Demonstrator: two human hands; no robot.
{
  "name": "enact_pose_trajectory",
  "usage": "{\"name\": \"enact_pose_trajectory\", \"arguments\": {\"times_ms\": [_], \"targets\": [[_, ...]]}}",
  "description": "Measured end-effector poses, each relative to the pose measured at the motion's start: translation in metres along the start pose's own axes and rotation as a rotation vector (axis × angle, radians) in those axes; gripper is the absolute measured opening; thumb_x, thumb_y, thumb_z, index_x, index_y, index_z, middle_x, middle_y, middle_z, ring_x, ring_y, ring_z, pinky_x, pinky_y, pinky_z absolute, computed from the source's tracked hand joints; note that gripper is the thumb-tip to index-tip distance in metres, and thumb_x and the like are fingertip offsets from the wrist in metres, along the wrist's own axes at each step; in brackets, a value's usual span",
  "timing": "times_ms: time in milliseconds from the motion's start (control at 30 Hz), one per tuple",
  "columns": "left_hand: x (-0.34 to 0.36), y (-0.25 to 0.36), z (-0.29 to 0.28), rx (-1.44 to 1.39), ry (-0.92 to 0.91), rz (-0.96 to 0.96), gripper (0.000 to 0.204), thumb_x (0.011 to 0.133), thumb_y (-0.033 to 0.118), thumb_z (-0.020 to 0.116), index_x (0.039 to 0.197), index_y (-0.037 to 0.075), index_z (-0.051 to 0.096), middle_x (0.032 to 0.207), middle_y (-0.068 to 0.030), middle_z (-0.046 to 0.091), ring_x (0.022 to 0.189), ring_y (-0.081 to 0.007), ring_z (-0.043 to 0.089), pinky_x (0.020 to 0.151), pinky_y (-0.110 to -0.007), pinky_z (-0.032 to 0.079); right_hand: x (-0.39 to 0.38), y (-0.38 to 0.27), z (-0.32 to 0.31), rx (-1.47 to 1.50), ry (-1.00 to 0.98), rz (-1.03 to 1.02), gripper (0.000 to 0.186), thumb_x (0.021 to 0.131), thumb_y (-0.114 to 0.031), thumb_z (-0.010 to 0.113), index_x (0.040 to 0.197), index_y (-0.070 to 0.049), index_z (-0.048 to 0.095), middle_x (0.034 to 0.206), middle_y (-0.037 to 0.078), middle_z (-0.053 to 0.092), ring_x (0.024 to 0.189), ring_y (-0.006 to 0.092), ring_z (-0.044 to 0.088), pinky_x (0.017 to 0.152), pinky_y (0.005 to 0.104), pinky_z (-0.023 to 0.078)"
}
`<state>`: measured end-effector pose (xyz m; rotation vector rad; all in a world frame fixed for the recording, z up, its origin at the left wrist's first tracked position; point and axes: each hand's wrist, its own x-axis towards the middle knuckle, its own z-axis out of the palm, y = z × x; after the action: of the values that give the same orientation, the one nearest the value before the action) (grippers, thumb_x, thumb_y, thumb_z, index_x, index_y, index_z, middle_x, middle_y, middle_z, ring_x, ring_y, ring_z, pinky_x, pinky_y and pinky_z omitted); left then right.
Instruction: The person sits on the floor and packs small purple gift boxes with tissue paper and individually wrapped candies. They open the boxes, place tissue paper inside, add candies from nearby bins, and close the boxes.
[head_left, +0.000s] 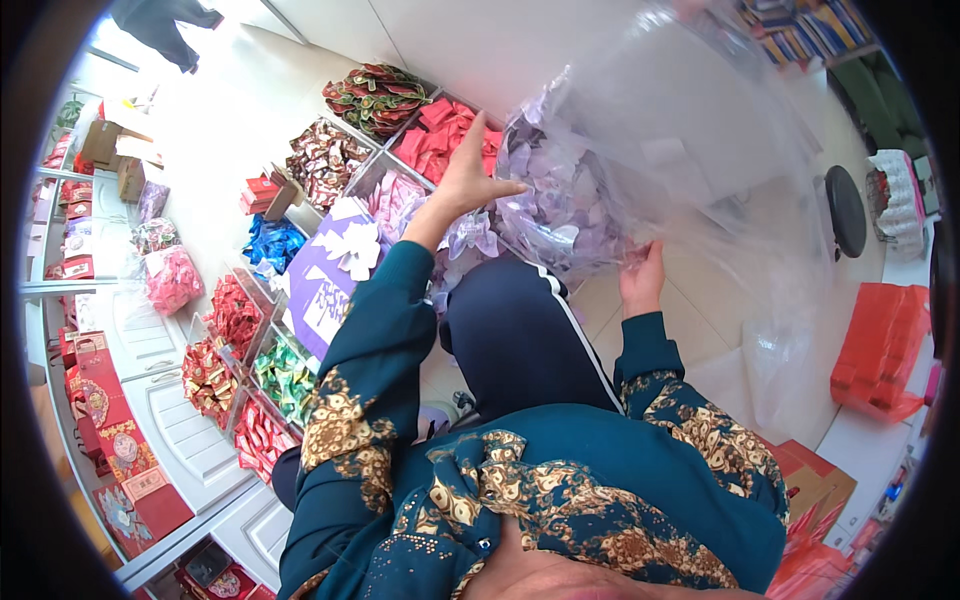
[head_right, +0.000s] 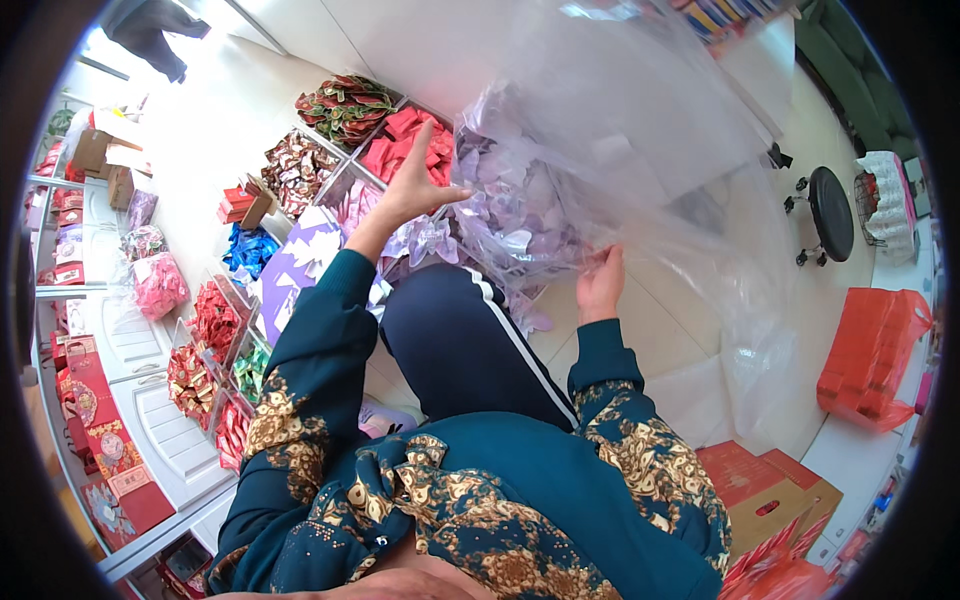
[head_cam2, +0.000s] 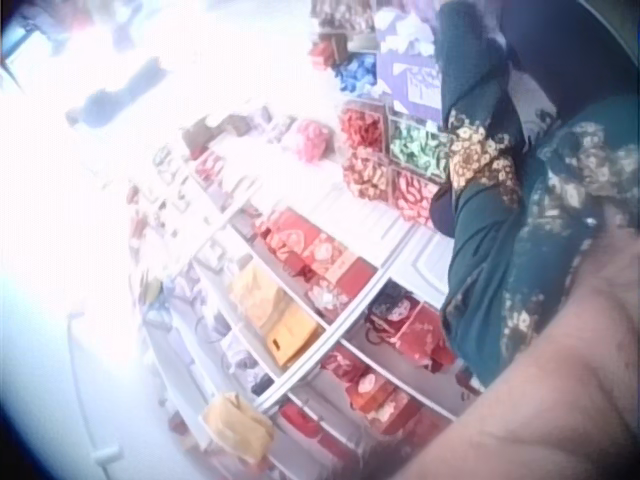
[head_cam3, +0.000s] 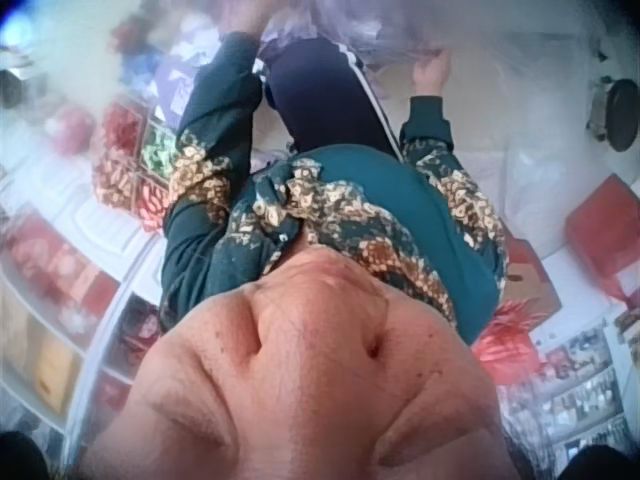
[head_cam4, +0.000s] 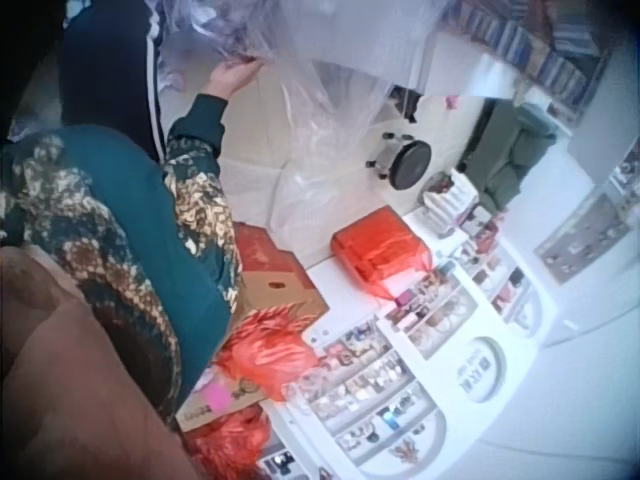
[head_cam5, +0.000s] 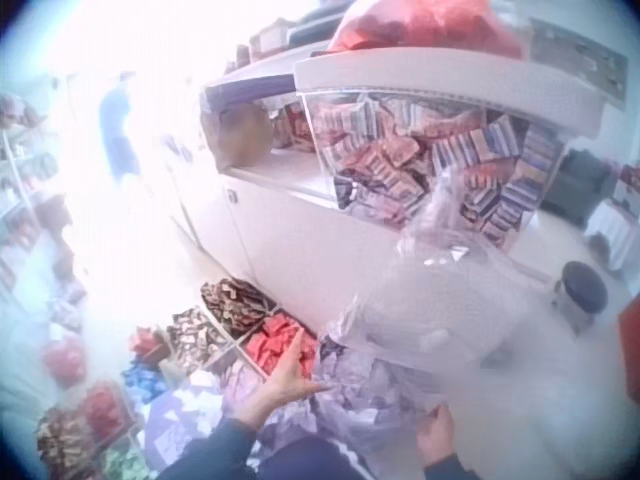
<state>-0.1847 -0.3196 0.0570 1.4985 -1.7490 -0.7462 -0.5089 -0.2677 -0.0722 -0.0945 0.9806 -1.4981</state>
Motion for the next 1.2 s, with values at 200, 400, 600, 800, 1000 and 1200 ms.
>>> {"name": "enact_pose_trajectory", "arguments": {"times_ms": [200, 400, 600, 800, 1000, 1200], "targets": [[0.031, -0.005, 0.049, 0.103, -0.175, 0.201, 0.1, 0.051, 0.04, 0.088, 0.133, 0.004, 0.043, 0.142, -0.0258, 0.035, 0.131, -0.0391, 0.035, 0.107, -0.046, 0.032, -0.036, -0.004, 0.002, -0.39, -0.239, 0.022, 0.047, 0.088, -0.006, 0.06, 0.131, -0.007, 0.042, 0.124, 0.007, 0.053, 0.11, 0.0201, 0.054, 0.091, 0.0358, 0.045], [-0.022, 0.01, 0.076, 0.206, -0.351, 0.247, 0.1, 0.051, 0.032, 0.086, 0.139, 0.019, 0.041, 0.147, -0.0149, 0.033, 0.134, -0.0479, 0.023, 0.108, -0.052, 0.03, -0.071, 0.001, 0.022, -0.617, -0.264, 0.122, 0.058, 0.079, 0.008, 0.063, 0.132, -0.003, 0.041, 0.13, 0.011, 0.049, 0.116, 0.0215, 0.051, 0.097, 0.0371, 0.043], [0.003, -0.008, 0.087, 0.252, -0.464, 0.126, 0.095, 0.055, 0.023, 0.085, 0.138, 0.019, 0.04, 0.149, -0.0102, 0.032, 0.134, -0.0456, 0.026, 0.107, -0.049, 0.034, -0.06, -0.012, 0.015, -0.567, -0.187, 0.055, 0.053, 0.081, 0.005, 0.061, 0.13, -0.002, 0.042, 0.129, 0.011, 0.05, 0.115, 0.0221, 0.052, 0.097, 0.0368, 0.043], [-0.008, -0.016, 0.063, 0.064, -0.312, 0.204, 0.068, 0.064, 0.018, 0.079, 0.127, 0.01, 0.053, 0.131, -0.0143, 0.053, 0.121, -0.0358, 0.048, 0.101, -0.042, 0.041, -0.048, -0.024, 0.008, -0.491, -0.144, -0.03, 0.048, 0.083, 0.002, 0.059, 0.128, -0.002, 0.044, 0.127, 0.012, 0.051, 0.113, 0.0227, 0.052, 0.097, 0.0365, 0.043], [0.005, -0.02, 0.041, -0.016, 0.139, -0.049, 0.06, 0.076, 0.024, 0.072, 0.127, 0.002, 0.051, 0.125, -0.0191, 0.055, 0.119, -0.0331, 0.051, 0.099, -0.04, 0.041, -0.045, -0.032, 0.003, -0.455, -0.132, -0.05, 0.044, 0.085, -0.001, 0.057, 0.127, -0.001, 0.045, 0.126, 0.012, 0.052, 0.112, 0.0233, 0.053, 0.096, 0.0362, 0.043], [0.003, -0.025, 0.059, 0.005, 0.08, 0.0, 0.07, 0.08, 0.033, 0.07, 0.135, 0.001, 0.042, 0.136, -0.0229, 0.044, 0.13, -0.0343, 0.04, 0.106, -0.041, 0.034, -0.045, -0.038, -0.006, -0.463, -0.13, -0.055, 0.04, 0.086, -0.004, 0.055, 0.125, 0.0, 0.047, 0.124, 0.013, 0.053, 0.111, 0.0239, 0.054, 0.096, 0.036, 0.044]]}}
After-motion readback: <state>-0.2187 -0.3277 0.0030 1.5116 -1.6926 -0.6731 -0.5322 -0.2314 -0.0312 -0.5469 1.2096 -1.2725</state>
